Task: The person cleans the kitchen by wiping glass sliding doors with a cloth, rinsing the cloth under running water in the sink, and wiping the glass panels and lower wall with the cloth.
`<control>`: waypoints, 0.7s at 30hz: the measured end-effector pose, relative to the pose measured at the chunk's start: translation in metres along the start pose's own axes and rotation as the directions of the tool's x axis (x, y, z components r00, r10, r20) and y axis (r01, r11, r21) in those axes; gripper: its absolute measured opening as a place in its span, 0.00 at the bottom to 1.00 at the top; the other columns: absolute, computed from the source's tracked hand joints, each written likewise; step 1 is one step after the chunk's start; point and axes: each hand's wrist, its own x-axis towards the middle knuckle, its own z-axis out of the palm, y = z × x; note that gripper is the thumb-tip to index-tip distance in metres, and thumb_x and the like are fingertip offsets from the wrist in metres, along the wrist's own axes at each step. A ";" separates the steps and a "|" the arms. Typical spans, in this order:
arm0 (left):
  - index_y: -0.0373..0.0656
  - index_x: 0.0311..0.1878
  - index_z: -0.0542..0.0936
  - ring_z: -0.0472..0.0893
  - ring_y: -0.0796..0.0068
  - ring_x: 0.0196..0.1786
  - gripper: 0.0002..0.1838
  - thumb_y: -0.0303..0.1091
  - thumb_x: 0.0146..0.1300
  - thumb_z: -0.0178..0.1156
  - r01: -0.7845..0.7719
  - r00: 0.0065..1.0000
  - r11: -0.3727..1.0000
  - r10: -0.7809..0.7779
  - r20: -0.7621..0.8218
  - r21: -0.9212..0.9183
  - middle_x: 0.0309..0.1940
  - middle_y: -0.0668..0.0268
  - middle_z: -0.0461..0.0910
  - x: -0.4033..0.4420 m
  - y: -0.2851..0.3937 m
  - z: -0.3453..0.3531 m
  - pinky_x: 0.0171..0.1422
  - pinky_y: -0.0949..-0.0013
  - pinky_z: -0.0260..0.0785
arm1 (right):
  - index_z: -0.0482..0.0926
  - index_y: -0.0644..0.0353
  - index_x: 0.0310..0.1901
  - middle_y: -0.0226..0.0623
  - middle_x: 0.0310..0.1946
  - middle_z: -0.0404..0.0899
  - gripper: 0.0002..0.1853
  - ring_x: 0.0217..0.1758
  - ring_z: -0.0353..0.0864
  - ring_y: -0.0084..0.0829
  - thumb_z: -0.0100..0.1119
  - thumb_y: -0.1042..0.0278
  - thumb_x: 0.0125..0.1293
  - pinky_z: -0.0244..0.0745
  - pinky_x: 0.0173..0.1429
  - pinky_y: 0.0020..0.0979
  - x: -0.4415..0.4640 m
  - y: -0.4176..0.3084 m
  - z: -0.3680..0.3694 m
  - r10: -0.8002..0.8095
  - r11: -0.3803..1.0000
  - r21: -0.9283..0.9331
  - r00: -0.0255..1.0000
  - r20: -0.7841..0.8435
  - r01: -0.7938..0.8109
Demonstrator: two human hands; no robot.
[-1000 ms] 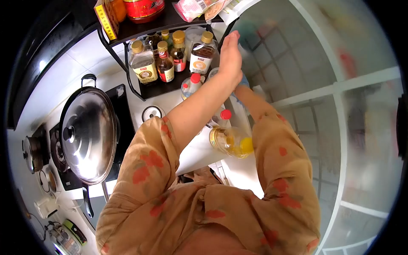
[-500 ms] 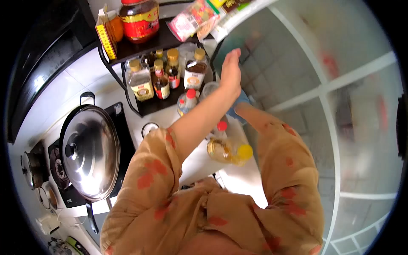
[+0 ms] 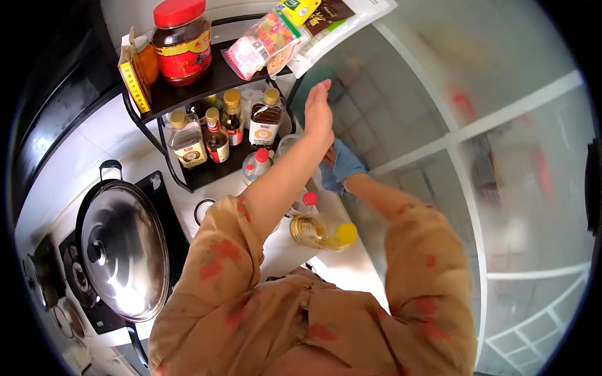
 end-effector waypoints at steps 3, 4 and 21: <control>0.44 0.63 0.67 0.52 0.64 0.73 0.26 0.50 0.70 0.41 -0.018 0.999 1.000 0.019 0.044 -0.019 0.67 0.62 0.61 -0.001 0.004 0.004 0.74 0.57 0.34 | 0.73 0.57 0.53 0.37 0.53 0.76 0.17 0.59 0.71 0.33 0.51 0.61 0.63 0.63 0.61 0.27 0.019 -0.169 -0.023 0.071 0.721 -0.669 0.979 -0.190 -0.182; 0.44 0.63 0.67 0.53 0.64 0.72 0.26 0.50 0.70 0.41 -0.006 0.998 1.000 0.006 0.062 -0.014 0.67 0.62 0.62 -0.016 -0.003 0.005 0.74 0.57 0.35 | 0.70 0.56 0.58 0.38 0.60 0.70 0.25 0.66 0.64 0.34 0.58 0.60 0.58 0.56 0.68 0.32 0.044 -0.225 -0.052 0.116 0.858 -0.482 0.982 -0.149 -0.175; 0.45 0.61 0.69 0.54 0.67 0.72 0.24 0.49 0.70 0.41 -0.044 0.972 0.998 0.031 0.231 0.052 0.65 0.65 0.65 -0.100 0.039 0.033 0.74 0.58 0.34 | 0.65 0.59 0.61 0.34 0.66 0.59 0.29 0.69 0.54 0.34 0.53 0.61 0.56 0.45 0.73 0.39 -0.170 -0.052 0.018 0.310 0.647 -0.754 0.943 0.125 -0.112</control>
